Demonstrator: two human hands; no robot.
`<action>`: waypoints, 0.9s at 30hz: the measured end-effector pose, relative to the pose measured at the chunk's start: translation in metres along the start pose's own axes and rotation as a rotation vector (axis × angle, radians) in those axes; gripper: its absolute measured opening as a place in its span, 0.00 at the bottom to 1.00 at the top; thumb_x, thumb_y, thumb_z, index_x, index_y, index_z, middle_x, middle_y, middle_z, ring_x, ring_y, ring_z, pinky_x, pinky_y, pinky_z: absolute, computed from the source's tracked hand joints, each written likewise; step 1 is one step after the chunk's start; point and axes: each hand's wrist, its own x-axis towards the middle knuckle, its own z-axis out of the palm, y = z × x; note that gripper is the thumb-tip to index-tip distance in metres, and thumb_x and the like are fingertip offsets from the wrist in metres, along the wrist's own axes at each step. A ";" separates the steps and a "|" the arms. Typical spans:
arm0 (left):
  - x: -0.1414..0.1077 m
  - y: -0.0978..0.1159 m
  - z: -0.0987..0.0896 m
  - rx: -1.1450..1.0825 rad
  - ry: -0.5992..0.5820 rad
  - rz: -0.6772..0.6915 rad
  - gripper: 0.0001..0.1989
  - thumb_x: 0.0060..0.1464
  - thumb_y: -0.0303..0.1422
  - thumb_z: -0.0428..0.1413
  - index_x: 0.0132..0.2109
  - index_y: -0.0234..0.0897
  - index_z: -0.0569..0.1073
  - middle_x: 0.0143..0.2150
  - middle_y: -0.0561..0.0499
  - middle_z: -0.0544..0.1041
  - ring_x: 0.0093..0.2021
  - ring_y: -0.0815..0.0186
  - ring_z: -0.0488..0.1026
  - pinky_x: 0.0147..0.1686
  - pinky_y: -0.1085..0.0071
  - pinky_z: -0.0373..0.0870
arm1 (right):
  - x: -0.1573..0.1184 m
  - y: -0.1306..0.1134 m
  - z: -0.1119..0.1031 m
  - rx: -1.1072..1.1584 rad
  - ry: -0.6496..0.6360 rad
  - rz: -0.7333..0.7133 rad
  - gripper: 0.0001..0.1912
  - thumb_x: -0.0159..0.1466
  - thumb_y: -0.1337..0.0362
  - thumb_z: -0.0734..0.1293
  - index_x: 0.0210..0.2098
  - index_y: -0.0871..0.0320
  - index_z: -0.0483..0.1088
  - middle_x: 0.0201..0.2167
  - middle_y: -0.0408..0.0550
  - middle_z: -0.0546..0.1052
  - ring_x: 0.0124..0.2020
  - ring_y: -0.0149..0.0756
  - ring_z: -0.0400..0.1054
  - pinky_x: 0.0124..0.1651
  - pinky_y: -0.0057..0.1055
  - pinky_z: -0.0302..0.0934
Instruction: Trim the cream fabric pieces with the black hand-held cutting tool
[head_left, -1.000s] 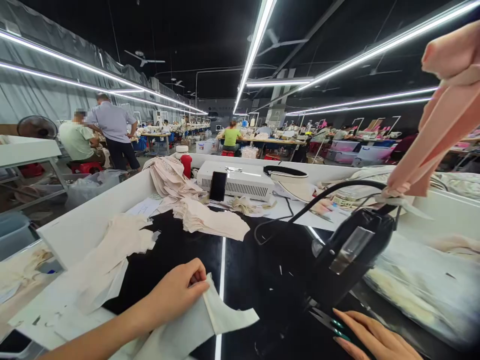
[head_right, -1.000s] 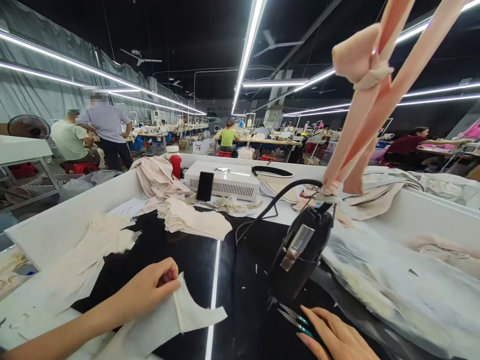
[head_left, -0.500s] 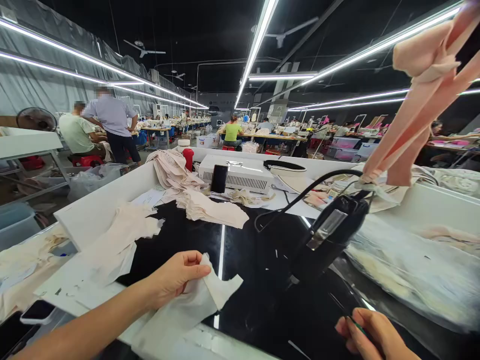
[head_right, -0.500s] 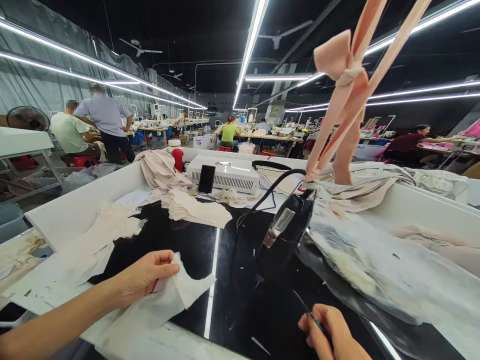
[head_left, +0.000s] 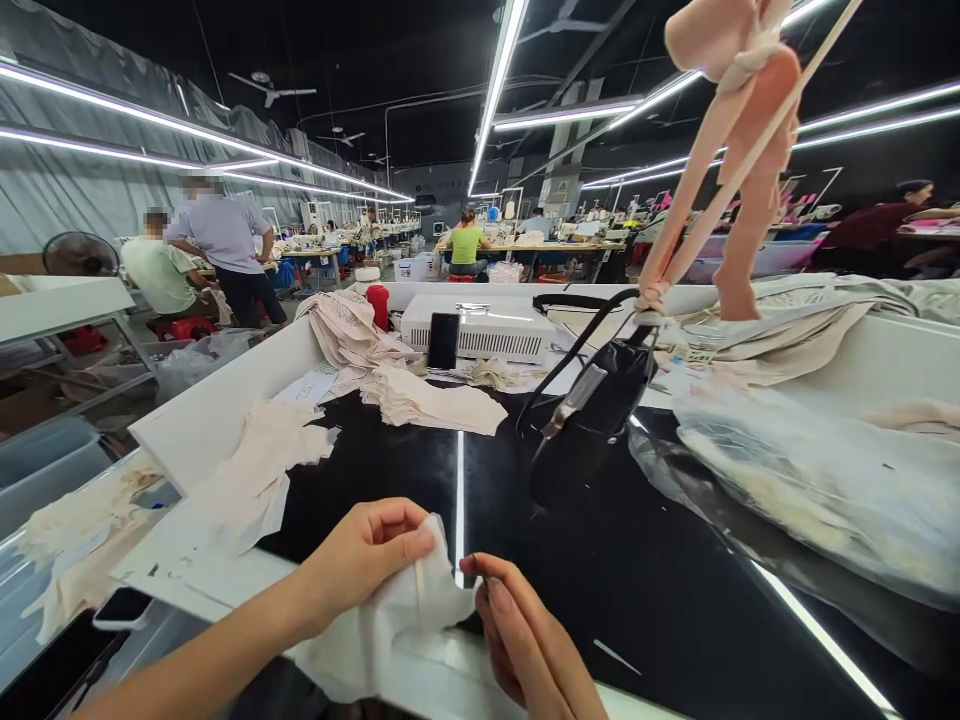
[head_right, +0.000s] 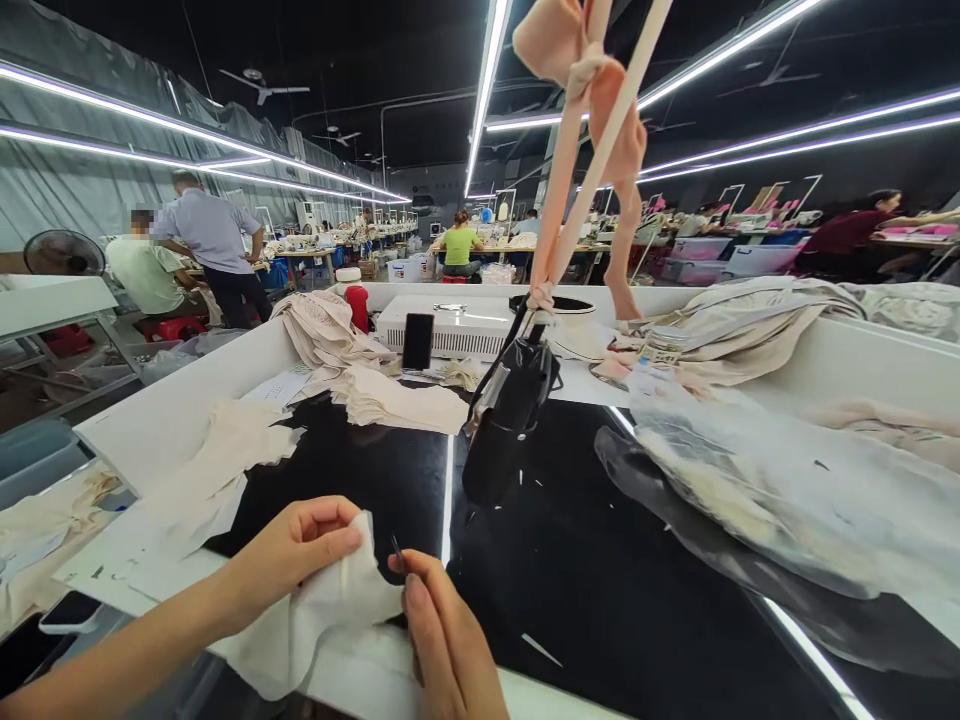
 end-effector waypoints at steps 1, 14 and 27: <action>-0.002 0.001 0.000 -0.003 0.000 0.002 0.28 0.48 0.55 0.70 0.40 0.33 0.77 0.33 0.52 0.76 0.31 0.72 0.67 0.33 0.76 0.62 | 0.001 0.000 0.007 0.040 -0.026 0.007 0.33 0.64 0.33 0.63 0.52 0.53 0.76 0.25 0.44 0.71 0.25 0.35 0.64 0.26 0.28 0.61; -0.007 -0.005 0.002 0.065 -0.001 -0.003 0.25 0.51 0.54 0.68 0.37 0.34 0.78 0.31 0.51 0.78 0.30 0.69 0.70 0.32 0.75 0.65 | -0.008 0.017 0.040 0.218 0.017 0.004 0.35 0.61 0.30 0.64 0.47 0.55 0.75 0.24 0.40 0.64 0.23 0.30 0.54 0.22 0.25 0.48; -0.008 -0.008 0.003 0.101 0.041 0.032 0.24 0.53 0.54 0.67 0.37 0.34 0.77 0.29 0.52 0.77 0.29 0.69 0.69 0.30 0.75 0.63 | -0.008 0.014 0.040 -0.028 0.056 -0.113 0.32 0.69 0.35 0.57 0.50 0.53 0.76 0.24 0.40 0.64 0.25 0.36 0.59 0.30 0.29 0.62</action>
